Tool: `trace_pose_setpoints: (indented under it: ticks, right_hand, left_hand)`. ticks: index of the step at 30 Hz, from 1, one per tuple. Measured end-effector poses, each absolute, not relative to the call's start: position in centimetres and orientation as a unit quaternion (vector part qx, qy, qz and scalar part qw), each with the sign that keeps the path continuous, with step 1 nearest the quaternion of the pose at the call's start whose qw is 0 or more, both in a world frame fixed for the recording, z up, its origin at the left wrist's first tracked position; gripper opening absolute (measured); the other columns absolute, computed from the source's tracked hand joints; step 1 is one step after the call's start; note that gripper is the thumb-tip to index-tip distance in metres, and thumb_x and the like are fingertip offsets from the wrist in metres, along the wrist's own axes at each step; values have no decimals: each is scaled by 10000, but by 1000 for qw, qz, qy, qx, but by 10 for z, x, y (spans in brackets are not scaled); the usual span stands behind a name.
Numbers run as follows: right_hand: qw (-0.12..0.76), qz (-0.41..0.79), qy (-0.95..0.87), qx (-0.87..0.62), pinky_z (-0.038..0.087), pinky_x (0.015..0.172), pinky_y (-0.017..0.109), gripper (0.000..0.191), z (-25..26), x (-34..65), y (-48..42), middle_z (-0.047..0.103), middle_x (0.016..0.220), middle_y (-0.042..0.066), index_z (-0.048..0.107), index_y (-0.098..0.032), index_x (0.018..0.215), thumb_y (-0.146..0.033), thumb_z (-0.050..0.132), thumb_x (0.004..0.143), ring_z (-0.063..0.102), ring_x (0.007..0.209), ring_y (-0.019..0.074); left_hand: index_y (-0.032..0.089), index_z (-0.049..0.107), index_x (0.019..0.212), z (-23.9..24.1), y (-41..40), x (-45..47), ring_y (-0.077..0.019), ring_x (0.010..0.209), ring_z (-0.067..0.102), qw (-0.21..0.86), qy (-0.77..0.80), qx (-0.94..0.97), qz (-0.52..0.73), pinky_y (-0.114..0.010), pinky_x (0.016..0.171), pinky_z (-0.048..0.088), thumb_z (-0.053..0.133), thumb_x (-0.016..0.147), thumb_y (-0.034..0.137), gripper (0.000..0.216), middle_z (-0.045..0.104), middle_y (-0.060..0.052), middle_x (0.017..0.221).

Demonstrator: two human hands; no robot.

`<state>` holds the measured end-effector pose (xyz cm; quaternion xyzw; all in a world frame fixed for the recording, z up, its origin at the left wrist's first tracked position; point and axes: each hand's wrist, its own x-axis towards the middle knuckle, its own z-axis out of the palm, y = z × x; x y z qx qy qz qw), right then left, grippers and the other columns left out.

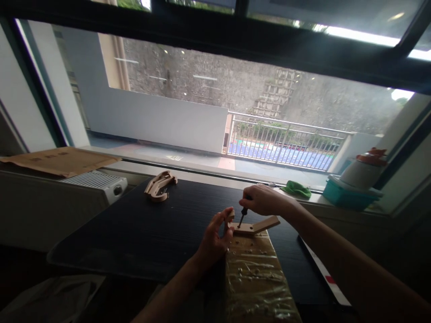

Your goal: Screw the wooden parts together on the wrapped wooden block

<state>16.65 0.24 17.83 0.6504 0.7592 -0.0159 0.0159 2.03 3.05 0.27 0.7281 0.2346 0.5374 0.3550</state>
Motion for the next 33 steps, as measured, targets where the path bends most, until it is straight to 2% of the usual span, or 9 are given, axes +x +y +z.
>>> trace_pose_setpoints:
  ticks: [4, 9, 17, 21, 25, 29, 33]
  right_hand:
    - [52, -6, 774, 631, 321, 537, 245, 281, 188, 161, -2, 650, 817, 24, 634, -217, 902, -425, 478, 797, 534, 673, 132]
    - [51, -23, 805, 590, 326, 557, 238, 188, 195, 160, -3, 648, 804, 0, 638, -245, 881, -325, 497, 785, 529, 678, 118]
    - [2, -44, 788, 614, 333, 543, 221, 221, 182, 163, 6, 654, 817, 27, 645, -193, 879, -326, 493, 789, 522, 652, 109]
    - [-18, -27, 771, 636, 330, 542, 228, 267, 179, 160, 5, 655, 786, 34, 662, -177, 859, -361, 482, 790, 519, 635, 111]
    - [5, -29, 779, 627, 321, 529, 232, 273, 186, 159, 4, 655, 771, 9, 678, -222, 859, -413, 500, 780, 513, 613, 107]
    - [28, -65, 807, 587, 333, 550, 223, 219, 195, 160, 1, 660, 779, -13, 681, -260, 883, -357, 510, 786, 530, 637, 100]
    - [15, -45, 821, 569, 328, 557, 219, 232, 192, 158, 2, 659, 782, -7, 667, -242, 889, -333, 464, 822, 530, 655, 101]
  left_hand:
    - [223, 478, 1261, -2, 33, 21, -193, 1039, 552, 365, 232, 723, 538, -375, 963, 422, 526, 793, 160, 475, 589, -77, 1137]
    - [239, 464, 1273, -5, 34, 21, -211, 1101, 519, 348, 224, 734, 539, -390, 981, 405, 524, 795, 136, 493, 539, -85, 1232]
    - [228, 470, 1269, 1, 32, 21, -195, 1039, 560, 354, 232, 733, 533, -373, 954, 430, 516, 791, 129, 490, 577, -79, 1168]
    - [223, 481, 1258, -1, 32, 21, -204, 1072, 547, 355, 229, 727, 541, -394, 985, 406, 518, 790, 125, 480, 570, -87, 1198]
    - [241, 462, 1274, -6, 35, 21, -207, 1114, 524, 353, 219, 726, 548, -401, 997, 395, 516, 793, 123, 498, 546, -81, 1243]
    - [250, 464, 1274, -7, 36, 21, -218, 1133, 508, 347, 220, 732, 544, -406, 1000, 394, 526, 786, 121, 509, 549, -77, 1241]
    - [243, 461, 1277, -6, 35, 21, -211, 1113, 515, 340, 224, 732, 546, -400, 997, 395, 521, 790, 124, 505, 549, -82, 1232]
